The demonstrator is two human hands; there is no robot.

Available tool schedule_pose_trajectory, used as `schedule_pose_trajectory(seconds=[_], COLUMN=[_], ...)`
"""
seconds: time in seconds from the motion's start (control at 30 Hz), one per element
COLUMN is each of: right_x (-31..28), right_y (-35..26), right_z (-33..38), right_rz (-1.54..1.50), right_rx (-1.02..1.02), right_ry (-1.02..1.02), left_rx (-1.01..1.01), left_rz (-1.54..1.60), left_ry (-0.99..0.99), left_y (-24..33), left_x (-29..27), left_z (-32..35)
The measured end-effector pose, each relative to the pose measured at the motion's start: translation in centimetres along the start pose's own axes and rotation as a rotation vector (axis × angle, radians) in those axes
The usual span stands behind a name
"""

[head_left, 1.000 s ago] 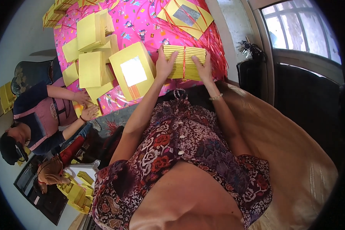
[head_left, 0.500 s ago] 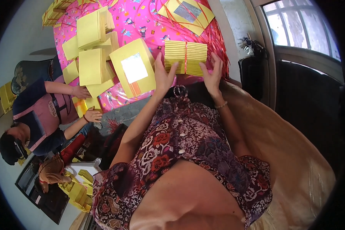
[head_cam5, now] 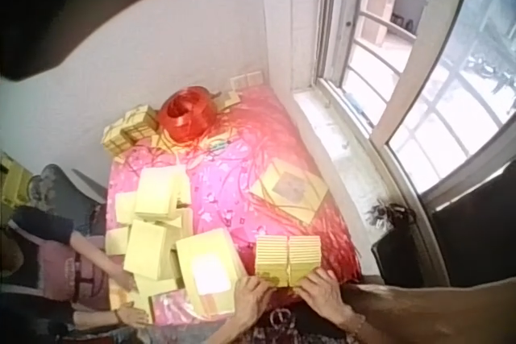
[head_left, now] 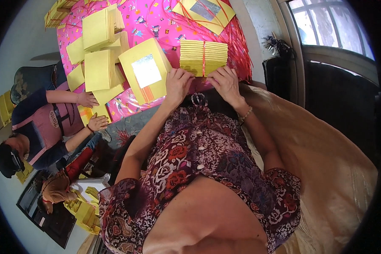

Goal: Folding, stacking, and bundling yellow paper sheets with red string.

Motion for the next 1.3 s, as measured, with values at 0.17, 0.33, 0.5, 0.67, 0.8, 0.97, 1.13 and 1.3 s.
schedule_pose_trajectory(seconds=[0.17, 0.33, 0.5, 0.67, 0.8, 0.97, 1.13, 1.3], right_x=[0.8, 1.6, 2.1, 2.2, 2.4, -1.4, 4.0, 9.0], right_y=[0.4, 0.7, 0.3, 0.2, 1.1, 4.5, 13.6, 12.5], right_z=[-0.1, -0.2, -0.3, -0.1, 0.2, 1.1, 4.1, 2.9], right_rz=[0.005, 0.002, 0.055, 0.062, 0.036, -0.105, -0.732, -1.092], right_rx=[0.044, 0.067, 0.035, 0.017, 0.018, 0.206, 0.764, 0.817], right_ry=[-0.016, -0.029, 0.002, 0.023, 0.000, 0.228, 0.233, 0.035], left_rx=[0.015, -0.015, -0.024, -0.021, -0.014, -0.196, -0.584, -0.713], left_rz=[0.011, 0.037, 0.047, 0.066, 0.061, 0.288, 0.711, 0.851], left_ry=[-0.016, -0.077, -0.095, -0.096, -0.103, 0.106, 0.244, 0.222], left_y=[-0.2, -0.7, -1.7, -1.9, -1.6, -2.6, -7.2, -8.0], left_x=[0.3, 1.1, 1.5, 1.7, 1.6, 0.2, 5.3, 8.0], left_z=[-0.1, -0.5, -0.6, -0.6, -0.5, 0.2, 2.0, 2.2])
Point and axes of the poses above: each hand's wrist, its own z-axis away from the middle knuckle, its own x-axis out of the palm, y = z × x, the point moved 10 cm from there along -z, towards the middle knuckle, and after that the axes turned 6 degrees about x, right-handed, at the moved point
